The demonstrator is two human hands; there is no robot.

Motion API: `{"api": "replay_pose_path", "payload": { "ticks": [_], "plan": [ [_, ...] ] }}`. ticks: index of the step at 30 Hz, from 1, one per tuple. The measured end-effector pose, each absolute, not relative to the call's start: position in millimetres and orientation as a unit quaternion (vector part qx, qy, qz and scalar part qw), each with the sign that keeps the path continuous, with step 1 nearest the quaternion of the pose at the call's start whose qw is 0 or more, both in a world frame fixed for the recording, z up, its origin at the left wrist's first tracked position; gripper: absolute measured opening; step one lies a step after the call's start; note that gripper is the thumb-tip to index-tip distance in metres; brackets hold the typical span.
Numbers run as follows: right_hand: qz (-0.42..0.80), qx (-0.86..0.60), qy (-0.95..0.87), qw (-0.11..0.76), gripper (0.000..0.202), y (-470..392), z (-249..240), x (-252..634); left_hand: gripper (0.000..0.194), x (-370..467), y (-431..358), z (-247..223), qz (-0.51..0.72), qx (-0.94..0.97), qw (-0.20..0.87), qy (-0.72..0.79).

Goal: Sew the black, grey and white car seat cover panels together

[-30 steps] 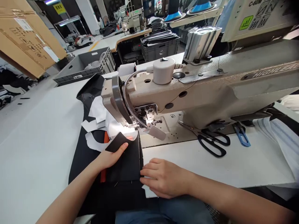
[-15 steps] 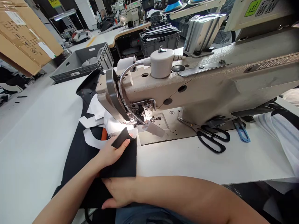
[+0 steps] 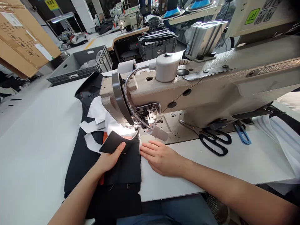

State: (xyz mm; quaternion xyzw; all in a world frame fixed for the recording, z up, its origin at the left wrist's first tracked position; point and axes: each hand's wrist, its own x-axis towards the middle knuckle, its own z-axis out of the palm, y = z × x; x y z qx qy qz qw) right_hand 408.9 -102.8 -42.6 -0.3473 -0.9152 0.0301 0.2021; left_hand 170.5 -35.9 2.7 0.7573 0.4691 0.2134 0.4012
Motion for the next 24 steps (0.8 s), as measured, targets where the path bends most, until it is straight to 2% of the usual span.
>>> {"api": "replay_pose_path", "payload": {
  "ticks": [5,8,10,13,15,17,20,24],
  "plan": [
    [0.129,-0.339,-0.919,0.156,0.055,-100,-30,393,0.045,173,-39,8,0.209,0.762,0.398,0.467],
    [0.119,-0.336,-0.921,0.155,0.055,-99,-33,380,0.045,177,-41,10,0.202,0.776,0.374,0.466],
    [0.072,-0.344,-0.917,0.189,0.045,-101,-39,375,0.044,181,-43,12,0.180,0.796,0.354,0.457],
    [-0.051,-0.327,-0.897,0.293,0.005,-107,-46,373,0.039,185,-46,12,0.149,0.829,0.323,0.433],
    [-0.110,-0.288,-0.885,0.350,0.013,-114,-46,370,0.038,186,-47,13,0.150,0.832,0.315,0.431],
    [-0.116,-0.251,-0.889,0.364,0.018,-119,-43,364,0.039,184,-46,14,0.159,0.820,0.318,0.448],
    [-0.077,-0.239,-0.914,0.319,0.025,-124,-44,352,0.036,182,-45,15,0.157,0.826,0.299,0.452],
    [-0.040,-0.262,-0.919,0.291,0.027,-126,-52,343,0.033,184,-43,12,0.080,0.924,0.193,0.319]
  ]
}}
